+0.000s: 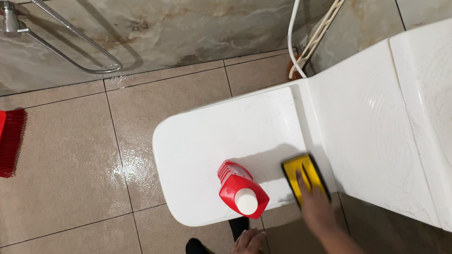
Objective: The person scrubs the toilet seat, lid, and tank with a yellow sponge. They move a red cleaning solution bottle to access different areas and continue scrubbing the base and sides of the toilet.
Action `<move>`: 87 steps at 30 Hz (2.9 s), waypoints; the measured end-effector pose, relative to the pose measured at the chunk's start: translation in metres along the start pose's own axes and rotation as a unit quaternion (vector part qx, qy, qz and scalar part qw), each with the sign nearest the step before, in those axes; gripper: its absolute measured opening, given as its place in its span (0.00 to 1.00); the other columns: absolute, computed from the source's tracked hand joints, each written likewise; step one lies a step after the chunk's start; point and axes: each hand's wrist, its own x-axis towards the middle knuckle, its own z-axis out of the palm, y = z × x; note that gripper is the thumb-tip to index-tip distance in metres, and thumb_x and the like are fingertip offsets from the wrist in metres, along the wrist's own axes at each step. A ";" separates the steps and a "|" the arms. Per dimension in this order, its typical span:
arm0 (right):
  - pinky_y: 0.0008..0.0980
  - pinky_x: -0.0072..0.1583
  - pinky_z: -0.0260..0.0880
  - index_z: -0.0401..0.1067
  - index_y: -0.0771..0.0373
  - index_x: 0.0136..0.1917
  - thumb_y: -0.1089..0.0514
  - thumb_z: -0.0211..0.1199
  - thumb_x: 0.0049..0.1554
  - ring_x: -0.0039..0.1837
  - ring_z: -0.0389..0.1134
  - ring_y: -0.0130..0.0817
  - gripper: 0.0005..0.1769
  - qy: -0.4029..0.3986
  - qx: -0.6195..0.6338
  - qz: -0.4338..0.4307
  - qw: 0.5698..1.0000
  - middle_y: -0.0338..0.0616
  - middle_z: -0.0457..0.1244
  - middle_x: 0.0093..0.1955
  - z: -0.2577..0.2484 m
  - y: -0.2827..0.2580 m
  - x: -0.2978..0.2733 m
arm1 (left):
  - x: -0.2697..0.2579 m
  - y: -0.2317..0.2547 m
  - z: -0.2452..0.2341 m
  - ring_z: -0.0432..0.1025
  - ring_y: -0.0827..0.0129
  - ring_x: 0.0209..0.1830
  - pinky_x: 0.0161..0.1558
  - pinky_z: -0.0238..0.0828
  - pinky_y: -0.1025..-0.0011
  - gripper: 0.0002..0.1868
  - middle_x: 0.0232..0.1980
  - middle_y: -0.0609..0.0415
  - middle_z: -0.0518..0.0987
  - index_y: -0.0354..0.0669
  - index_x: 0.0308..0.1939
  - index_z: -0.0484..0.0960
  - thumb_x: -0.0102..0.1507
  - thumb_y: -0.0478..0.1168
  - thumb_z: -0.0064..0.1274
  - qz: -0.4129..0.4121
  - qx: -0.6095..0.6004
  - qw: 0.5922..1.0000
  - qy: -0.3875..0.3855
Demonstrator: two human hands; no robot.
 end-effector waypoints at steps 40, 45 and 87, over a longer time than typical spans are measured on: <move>0.38 0.53 0.72 0.58 0.43 0.79 0.65 0.51 0.62 0.51 0.69 0.47 0.34 0.287 0.294 -0.040 0.911 0.54 0.64 0.57 -0.123 0.028 -0.152 | -0.063 0.098 -0.048 0.63 0.54 0.74 0.69 0.65 0.58 0.33 0.73 0.50 0.68 0.50 0.65 0.76 0.54 0.27 0.53 0.080 0.054 0.990 -0.102; 0.47 0.51 0.69 0.58 0.43 0.81 0.66 0.54 0.62 0.52 0.67 0.57 0.37 0.448 0.166 0.046 0.877 0.57 0.61 0.55 -0.193 0.051 -0.188 | -0.101 0.114 -0.061 0.65 0.56 0.73 0.67 0.70 0.62 0.33 0.74 0.54 0.67 0.53 0.67 0.76 0.57 0.29 0.53 0.079 0.054 0.990 -0.103; 0.44 0.50 0.71 0.60 0.34 0.77 0.55 0.54 0.63 0.46 0.68 0.45 0.30 0.259 0.048 -0.156 0.952 0.47 0.65 0.46 -0.300 0.099 -0.031 | -0.080 0.290 -0.042 0.69 0.55 0.67 0.66 0.69 0.61 0.29 0.75 0.56 0.67 0.50 0.65 0.75 0.58 0.32 0.50 0.119 0.023 0.993 0.012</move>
